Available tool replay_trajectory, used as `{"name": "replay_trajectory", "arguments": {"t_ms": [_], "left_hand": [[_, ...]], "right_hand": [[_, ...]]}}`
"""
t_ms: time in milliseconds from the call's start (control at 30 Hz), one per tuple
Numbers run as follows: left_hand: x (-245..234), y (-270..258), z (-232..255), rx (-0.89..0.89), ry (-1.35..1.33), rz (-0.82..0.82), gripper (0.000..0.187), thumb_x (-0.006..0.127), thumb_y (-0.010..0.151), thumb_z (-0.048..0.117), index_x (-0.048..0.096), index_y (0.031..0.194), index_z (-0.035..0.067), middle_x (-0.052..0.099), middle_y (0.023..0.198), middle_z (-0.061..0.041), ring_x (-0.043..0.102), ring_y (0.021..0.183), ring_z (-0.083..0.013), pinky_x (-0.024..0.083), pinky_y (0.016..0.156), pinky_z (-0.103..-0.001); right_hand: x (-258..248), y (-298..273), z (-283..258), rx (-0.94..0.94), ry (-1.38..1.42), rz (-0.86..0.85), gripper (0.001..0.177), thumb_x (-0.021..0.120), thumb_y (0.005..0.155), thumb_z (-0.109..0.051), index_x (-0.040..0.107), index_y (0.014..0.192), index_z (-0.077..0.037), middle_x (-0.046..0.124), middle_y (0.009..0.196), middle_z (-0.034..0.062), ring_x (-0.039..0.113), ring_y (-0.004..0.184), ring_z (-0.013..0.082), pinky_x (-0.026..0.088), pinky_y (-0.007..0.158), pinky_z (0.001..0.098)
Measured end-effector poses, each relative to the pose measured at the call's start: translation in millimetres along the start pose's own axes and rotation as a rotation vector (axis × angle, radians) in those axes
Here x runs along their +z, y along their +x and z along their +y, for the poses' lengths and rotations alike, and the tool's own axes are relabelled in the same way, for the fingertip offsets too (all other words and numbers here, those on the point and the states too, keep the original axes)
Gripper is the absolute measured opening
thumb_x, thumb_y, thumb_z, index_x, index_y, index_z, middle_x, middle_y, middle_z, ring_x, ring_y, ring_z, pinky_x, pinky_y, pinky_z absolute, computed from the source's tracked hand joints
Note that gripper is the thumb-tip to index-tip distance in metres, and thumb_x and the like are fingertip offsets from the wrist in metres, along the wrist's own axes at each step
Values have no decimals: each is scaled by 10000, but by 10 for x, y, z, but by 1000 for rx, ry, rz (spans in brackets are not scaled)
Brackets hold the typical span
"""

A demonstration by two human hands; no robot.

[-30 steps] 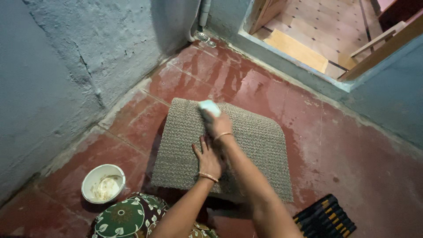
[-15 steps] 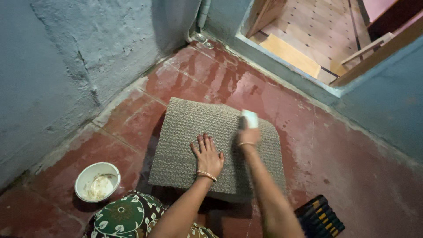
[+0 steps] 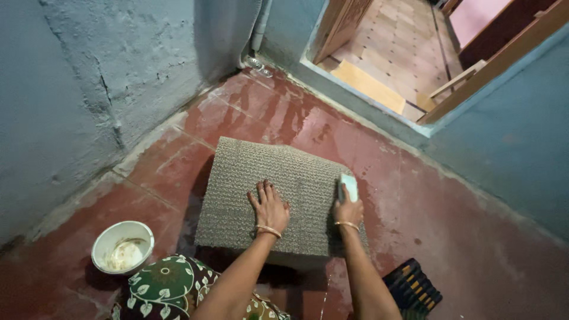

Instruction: The person scrubs a small carpet on the floor by rubbing a cleaning block over its surface by hand.

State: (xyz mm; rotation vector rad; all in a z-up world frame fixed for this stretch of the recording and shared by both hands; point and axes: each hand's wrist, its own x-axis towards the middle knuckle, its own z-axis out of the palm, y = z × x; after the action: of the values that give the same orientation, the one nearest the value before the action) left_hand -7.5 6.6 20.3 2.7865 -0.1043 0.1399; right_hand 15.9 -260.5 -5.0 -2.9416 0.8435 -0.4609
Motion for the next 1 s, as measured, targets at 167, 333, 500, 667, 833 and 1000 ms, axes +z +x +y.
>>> {"name": "replay_trajectory", "arguments": {"t_ms": [167,333,500,667,833,1000], "left_hand": [[220,-4,-112,66,-129,64,657,542,922,351,440,1449,-28,377,1567,-215,263,1494,-374,129,1166,-691],[664,70,-327,70,-496,302,564,502,1004,266,472,1459,-65,556,1457,-240,479,1403,-331,218,1247,-583],[791,83,-374,124,-494,394,541,496,1030,304,493,1432,-58,566,1432,-250,472,1387,-373,256,1196,-563],[570,-80,-326,179,-208,182,588,519,955,345,478,1426,-5,445,1535,-198,327,1474,-355,194,1205,-564],[564,-147,-318,237,-85,149,667,543,929,356,435,1477,-9,337,1594,-214,238,1504,-393,148,1213,-581],[637,-140,-280,199,26,123,627,543,933,380,452,1465,59,337,1601,-203,248,1504,-377,155,1202,-623]], "right_hand": [[223,-167,-26,-53,74,15,680,726,866,-345,522,1512,-406,627,1085,289,654,962,468,538,851,565],[45,-1006,-860,-470,134,-53,718,760,782,-270,538,1458,-368,574,1066,258,612,944,429,531,808,525],[-285,-1112,-742,-624,205,-25,650,753,809,-264,590,1424,-397,594,1045,223,615,926,413,530,800,533],[-265,-708,140,-13,185,-155,638,733,828,-311,570,1416,-493,593,1239,193,653,1102,393,529,945,528],[-173,-635,512,176,12,-100,652,709,874,-401,475,1477,-482,553,1271,251,591,1136,433,474,949,583],[-176,-1300,-152,-271,119,-88,726,755,821,-275,504,1486,-422,599,1154,223,628,1036,412,520,898,534]]}}
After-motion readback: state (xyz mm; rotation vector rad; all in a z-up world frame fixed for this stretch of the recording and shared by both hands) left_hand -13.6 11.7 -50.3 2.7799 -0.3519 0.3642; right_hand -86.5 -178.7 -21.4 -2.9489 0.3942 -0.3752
